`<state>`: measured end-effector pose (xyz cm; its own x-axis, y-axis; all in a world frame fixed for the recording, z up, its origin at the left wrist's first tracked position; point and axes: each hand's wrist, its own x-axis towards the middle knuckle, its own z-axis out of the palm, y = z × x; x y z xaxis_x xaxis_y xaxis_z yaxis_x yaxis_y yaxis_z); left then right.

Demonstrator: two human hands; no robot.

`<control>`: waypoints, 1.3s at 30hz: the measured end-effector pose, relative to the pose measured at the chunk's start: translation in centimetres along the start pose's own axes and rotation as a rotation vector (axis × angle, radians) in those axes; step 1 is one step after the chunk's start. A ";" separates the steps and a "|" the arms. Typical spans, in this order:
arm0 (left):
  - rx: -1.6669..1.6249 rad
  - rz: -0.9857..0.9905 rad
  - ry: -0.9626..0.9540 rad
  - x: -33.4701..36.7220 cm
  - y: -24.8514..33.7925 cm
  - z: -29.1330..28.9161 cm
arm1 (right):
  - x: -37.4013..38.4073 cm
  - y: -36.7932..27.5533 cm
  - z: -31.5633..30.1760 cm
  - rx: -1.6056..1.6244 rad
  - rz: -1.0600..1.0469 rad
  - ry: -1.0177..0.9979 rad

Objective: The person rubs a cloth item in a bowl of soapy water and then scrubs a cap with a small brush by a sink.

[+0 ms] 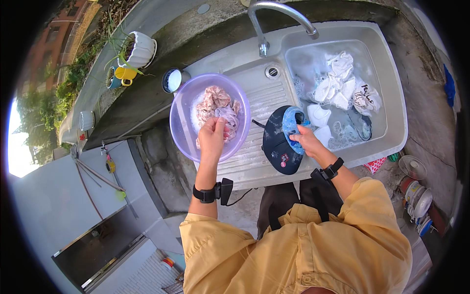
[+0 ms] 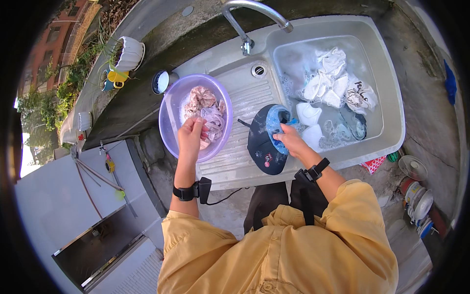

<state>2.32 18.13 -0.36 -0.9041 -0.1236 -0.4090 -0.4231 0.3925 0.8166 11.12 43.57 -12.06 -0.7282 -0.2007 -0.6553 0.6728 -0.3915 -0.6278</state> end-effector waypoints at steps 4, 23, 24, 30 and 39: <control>0.130 0.308 0.324 9.7 -2.1 -6.7 | -0.2 0.1 0.7 0.047 0.044 -0.007; 0.536 0.314 0.399 23.4 -4.7 -11.7 | -0.2 0.3 2.5 0.133 -0.008 0.082; 0.353 0.242 0.424 22.5 -4.0 -11.7 | -0.2 0.2 2.5 0.132 -0.006 0.084; -0.347 0.053 -0.340 4.5 2.3 2.2 | -0.2 -0.1 1.3 0.170 0.009 0.111; 0.495 0.323 -0.196 -5.3 -9.1 16.1 | 0.4 3.5 2.3 0.153 -0.098 0.219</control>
<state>11.93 29.87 -12.13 -0.9341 0.2234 -0.2785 -0.0098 0.7638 0.6454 12.86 40.07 -13.54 -0.7323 0.0370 -0.6800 0.5609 -0.5335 -0.6331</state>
